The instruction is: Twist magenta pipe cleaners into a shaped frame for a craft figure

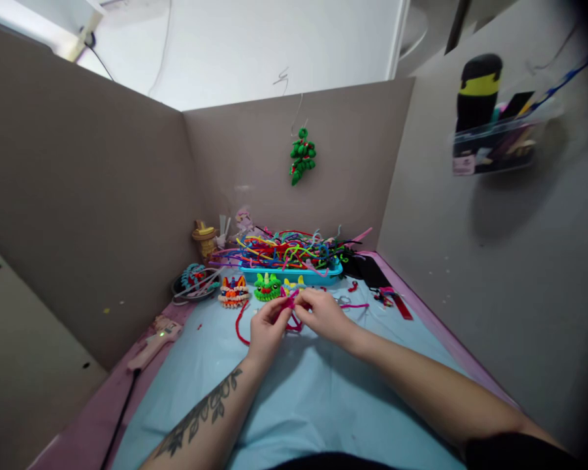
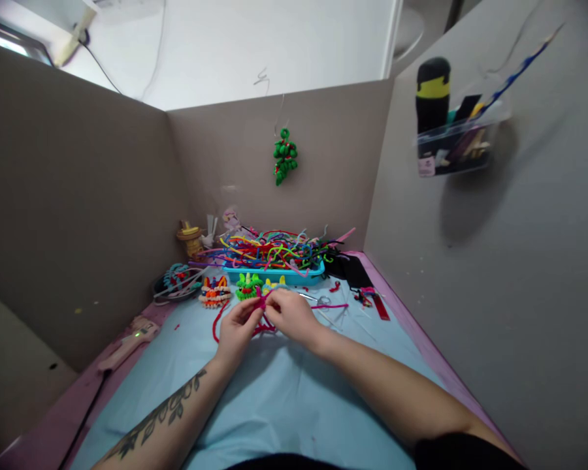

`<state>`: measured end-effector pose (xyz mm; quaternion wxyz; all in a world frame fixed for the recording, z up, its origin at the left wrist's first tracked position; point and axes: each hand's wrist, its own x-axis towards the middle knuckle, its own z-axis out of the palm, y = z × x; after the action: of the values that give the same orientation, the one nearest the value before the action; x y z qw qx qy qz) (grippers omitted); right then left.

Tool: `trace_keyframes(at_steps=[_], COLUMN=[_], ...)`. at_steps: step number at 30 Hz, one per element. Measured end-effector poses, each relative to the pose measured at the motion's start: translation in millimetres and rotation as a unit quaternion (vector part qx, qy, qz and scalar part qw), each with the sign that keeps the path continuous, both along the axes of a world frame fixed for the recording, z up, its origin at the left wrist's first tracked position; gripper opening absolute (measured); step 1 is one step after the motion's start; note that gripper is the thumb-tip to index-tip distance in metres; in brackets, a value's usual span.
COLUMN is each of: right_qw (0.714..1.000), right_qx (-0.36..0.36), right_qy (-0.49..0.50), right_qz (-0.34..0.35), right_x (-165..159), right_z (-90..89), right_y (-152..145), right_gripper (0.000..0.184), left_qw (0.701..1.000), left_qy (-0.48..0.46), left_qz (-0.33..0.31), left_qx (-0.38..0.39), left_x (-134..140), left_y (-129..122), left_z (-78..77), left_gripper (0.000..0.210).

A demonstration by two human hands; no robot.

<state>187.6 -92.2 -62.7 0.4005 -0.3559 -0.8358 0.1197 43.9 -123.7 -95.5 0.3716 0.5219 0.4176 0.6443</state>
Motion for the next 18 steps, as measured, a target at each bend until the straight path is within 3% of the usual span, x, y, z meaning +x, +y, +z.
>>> trace_keyframes(at_steps=[9, 18], right_qw=[0.999, 0.991], right_qx=[-0.019, -0.113], right_qy=[0.026, 0.067], right_qz=[0.039, 0.025], right_x=[-5.7, -8.4], right_z=[-4.4, -2.9], right_y=[-1.8, -1.2], right_gripper=[0.015, 0.018], left_qw=[0.997, 0.984], left_qy=[0.045, 0.155], left_qz=[0.057, 0.066], left_qx=[0.013, 0.05], left_x=[-4.3, -4.9], left_y=[3.5, -1.3], left_z=[-5.5, -7.2], left_gripper=[0.019, 0.017])
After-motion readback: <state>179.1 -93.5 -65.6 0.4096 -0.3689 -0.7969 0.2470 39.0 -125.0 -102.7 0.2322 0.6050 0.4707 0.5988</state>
